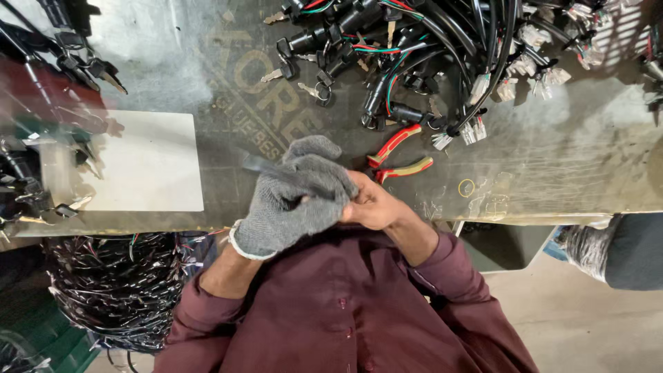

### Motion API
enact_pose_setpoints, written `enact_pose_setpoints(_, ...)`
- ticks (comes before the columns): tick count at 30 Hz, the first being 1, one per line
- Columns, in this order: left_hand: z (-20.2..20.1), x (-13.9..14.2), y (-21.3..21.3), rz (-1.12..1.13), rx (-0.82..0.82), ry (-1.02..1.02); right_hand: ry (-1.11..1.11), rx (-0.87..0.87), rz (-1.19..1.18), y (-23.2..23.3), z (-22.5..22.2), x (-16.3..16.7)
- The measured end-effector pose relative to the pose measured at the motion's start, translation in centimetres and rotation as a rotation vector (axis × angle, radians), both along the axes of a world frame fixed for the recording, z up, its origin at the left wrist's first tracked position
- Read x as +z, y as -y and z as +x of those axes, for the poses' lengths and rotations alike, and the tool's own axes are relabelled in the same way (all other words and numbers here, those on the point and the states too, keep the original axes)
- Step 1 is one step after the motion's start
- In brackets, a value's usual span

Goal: The person holds a black multi-core cable and uses red-handled pliers to strip insulation from its ends, pulling off the cut insulation pieces and exposing the inner colored wires. They work through the cable section by section at a workbench covered with finished wire harnesses, placing processed cables aside.

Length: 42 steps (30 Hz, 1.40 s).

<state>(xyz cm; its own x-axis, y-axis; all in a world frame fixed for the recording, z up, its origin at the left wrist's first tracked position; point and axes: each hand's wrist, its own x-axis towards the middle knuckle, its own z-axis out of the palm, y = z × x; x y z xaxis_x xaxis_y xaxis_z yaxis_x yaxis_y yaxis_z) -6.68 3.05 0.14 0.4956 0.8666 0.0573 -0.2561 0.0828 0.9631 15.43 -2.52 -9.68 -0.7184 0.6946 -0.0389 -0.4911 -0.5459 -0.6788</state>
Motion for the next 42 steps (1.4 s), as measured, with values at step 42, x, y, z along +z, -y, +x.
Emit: enact_pose_setpoints(42,-1.7,3.6,2.8,-0.325,0.005,-0.003,1.394,-0.403,1.362,-7.8,-0.2,7.0)
